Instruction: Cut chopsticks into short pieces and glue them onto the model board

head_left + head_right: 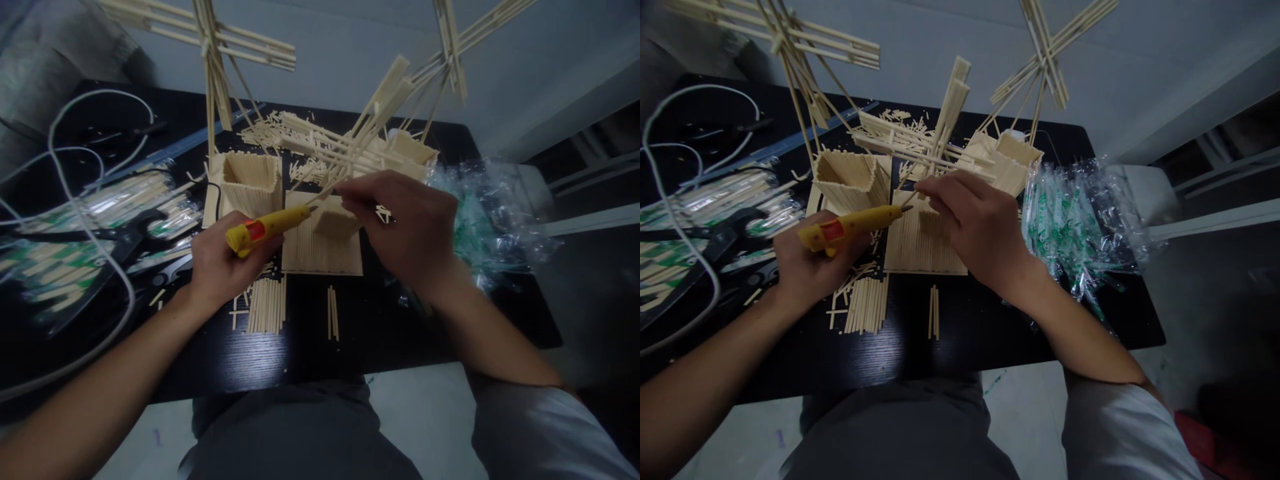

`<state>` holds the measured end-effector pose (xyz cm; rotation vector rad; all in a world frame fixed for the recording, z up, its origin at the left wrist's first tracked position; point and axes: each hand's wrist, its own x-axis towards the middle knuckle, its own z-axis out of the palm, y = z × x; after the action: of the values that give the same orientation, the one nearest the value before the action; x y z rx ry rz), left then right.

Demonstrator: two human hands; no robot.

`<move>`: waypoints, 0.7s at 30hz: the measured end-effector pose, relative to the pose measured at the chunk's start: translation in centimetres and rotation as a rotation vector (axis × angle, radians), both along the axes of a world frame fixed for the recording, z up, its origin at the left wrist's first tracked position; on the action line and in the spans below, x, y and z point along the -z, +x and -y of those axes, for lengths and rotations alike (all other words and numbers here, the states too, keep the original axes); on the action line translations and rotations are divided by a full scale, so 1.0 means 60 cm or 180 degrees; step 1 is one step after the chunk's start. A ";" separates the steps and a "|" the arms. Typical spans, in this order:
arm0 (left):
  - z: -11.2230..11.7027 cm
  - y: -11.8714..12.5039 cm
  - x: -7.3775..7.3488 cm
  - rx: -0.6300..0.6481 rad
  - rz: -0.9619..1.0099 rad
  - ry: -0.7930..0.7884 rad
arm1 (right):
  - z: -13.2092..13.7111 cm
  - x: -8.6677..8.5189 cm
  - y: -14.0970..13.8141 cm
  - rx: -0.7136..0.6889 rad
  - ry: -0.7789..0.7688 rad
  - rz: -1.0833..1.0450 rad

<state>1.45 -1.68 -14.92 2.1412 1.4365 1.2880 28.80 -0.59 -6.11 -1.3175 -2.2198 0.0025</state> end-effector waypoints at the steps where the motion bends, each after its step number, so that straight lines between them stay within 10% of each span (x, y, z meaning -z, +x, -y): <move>1: 0.001 0.001 0.000 0.0008 -0.0011 -0.0024 | 0.000 0.000 -0.001 -0.0003 0.0014 -0.0012; 12: -0.002 0.003 0.007 -0.0137 -0.0049 -0.0273 | 0.020 -0.009 -0.003 -0.0424 0.0288 -0.0887; 16: -0.003 0.002 0.007 -0.0155 -0.0029 -0.0319 | 0.024 -0.017 0.001 -0.1142 -0.0900 -0.1870; 21: -0.009 0.001 0.011 0.0035 0.0083 -0.0262 | 0.030 0.018 -0.024 -0.2178 -0.1965 -0.1176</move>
<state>1.53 -1.16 -15.57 2.0690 1.4398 1.2264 27.37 -2.40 -7.21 -0.6602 -2.2896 1.1560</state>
